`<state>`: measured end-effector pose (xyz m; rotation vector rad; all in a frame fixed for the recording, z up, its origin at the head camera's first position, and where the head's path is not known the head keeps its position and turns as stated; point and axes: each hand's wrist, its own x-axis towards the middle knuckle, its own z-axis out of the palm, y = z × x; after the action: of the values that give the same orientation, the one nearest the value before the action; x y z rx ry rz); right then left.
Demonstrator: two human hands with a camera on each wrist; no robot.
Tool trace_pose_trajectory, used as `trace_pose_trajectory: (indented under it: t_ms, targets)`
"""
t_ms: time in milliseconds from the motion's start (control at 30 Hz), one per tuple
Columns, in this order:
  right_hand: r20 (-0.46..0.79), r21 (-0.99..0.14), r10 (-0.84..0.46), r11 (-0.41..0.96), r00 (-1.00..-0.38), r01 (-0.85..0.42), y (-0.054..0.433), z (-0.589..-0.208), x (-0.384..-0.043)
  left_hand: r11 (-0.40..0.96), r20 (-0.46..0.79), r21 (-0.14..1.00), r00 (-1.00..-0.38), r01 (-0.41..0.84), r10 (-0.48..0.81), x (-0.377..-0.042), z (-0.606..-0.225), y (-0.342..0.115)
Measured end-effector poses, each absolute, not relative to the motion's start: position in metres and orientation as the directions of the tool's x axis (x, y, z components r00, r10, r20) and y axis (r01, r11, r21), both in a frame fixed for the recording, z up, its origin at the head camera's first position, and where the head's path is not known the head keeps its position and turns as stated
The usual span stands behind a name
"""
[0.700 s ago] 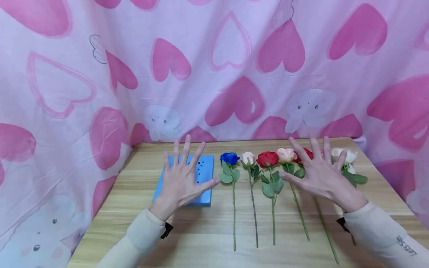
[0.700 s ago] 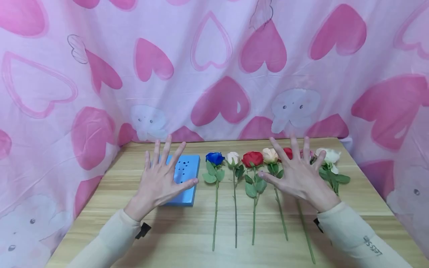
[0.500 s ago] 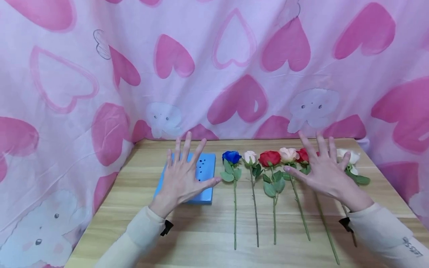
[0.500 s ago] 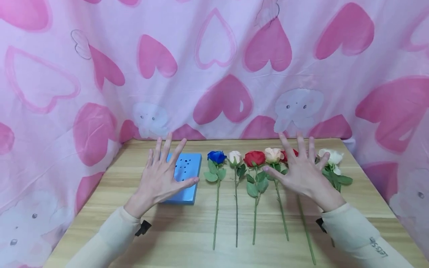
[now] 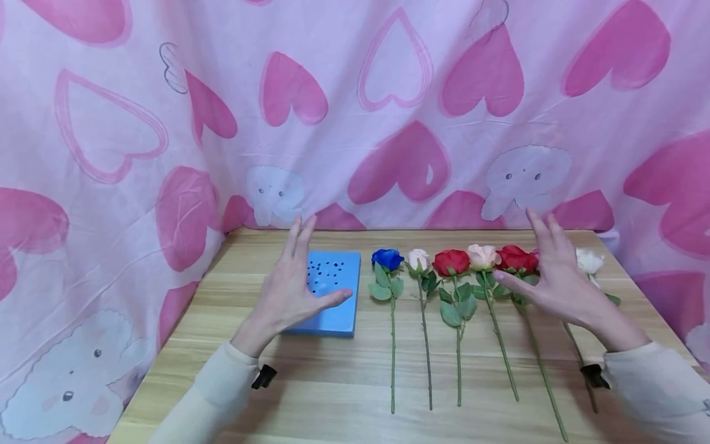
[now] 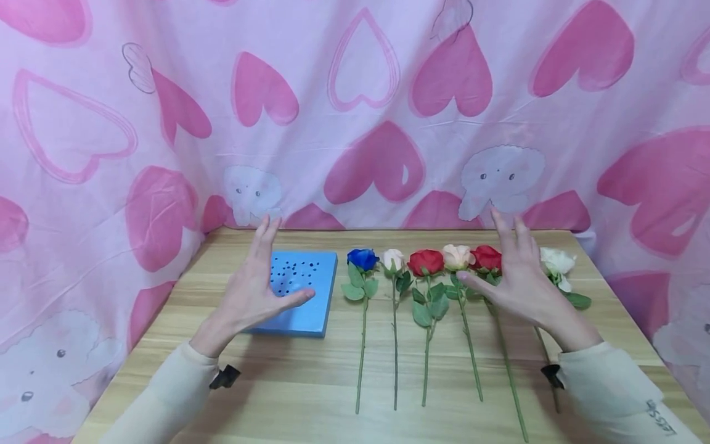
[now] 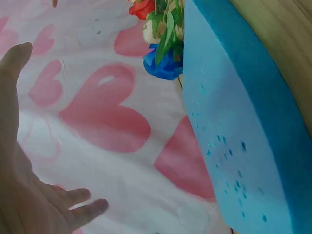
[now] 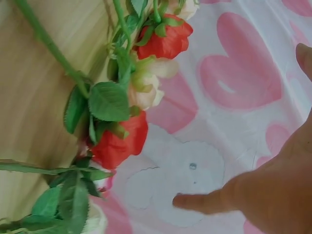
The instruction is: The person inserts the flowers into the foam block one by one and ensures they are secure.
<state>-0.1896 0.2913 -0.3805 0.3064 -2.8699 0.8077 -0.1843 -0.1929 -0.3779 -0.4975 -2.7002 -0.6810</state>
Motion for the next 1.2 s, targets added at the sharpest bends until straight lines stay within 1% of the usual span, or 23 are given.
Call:
trace_pose_trajectory:
  t_ms: [133, 267, 467, 567, 700, 800, 1000, 1133, 1200]
  targets:
    - [0.200, -0.570, -0.170, 0.781, -0.965, -0.256, 0.300, -0.385, -0.189, 0.780, 0.399, 0.464, -0.885, 0.420, 0.240, -0.184, -0.378, -0.203]
    - [0.207, -0.646, -0.170, 0.716, -0.963, -0.265, 0.307, -0.385, -0.187, 0.747, 0.389, 0.512, -0.890, 0.425, 0.240, -0.183, -0.377, -0.213]
    - [0.220, -0.731, -0.166, 0.625, -0.961, -0.275, 0.320, -0.386, -0.185, 0.739, 0.354, 0.540, -0.906, 0.402, 0.234, -0.182, -0.381, -0.229]
    - [0.223, -0.742, -0.163, 0.611, -0.961, -0.276, 0.328, -0.385, -0.185, 0.749, 0.337, 0.539, -0.914, 0.385, 0.227, -0.179, -0.386, -0.237]
    - [0.188, -0.765, -0.138, 0.600, -0.972, -0.233, 0.338, -0.385, -0.182, 0.773, 0.307, 0.519, -0.924, 0.364, 0.229, -0.175, -0.394, -0.248]
    - [0.160, -0.796, -0.133, 0.568, -0.978, -0.208, 0.346, -0.387, -0.180, 0.787, 0.283, 0.511, -0.932, 0.347, 0.227, -0.173, -0.401, -0.254]
    - [0.183, -0.813, -0.153, 0.532, -0.971, -0.237, 0.367, -0.395, -0.178, 0.824, 0.245, 0.470, -0.943, 0.318, 0.224, -0.175, -0.409, -0.266]
    - [0.194, -0.833, -0.196, 0.485, -0.961, -0.267, 0.383, -0.403, -0.176, 0.846, 0.212, 0.445, -0.952, 0.294, 0.219, -0.173, -0.418, -0.273]
    - [0.191, -0.871, -0.218, 0.413, -0.957, -0.268, 0.391, -0.409, -0.173, 0.855, 0.188, 0.438, -0.958, 0.277, 0.215, -0.169, -0.424, -0.276]
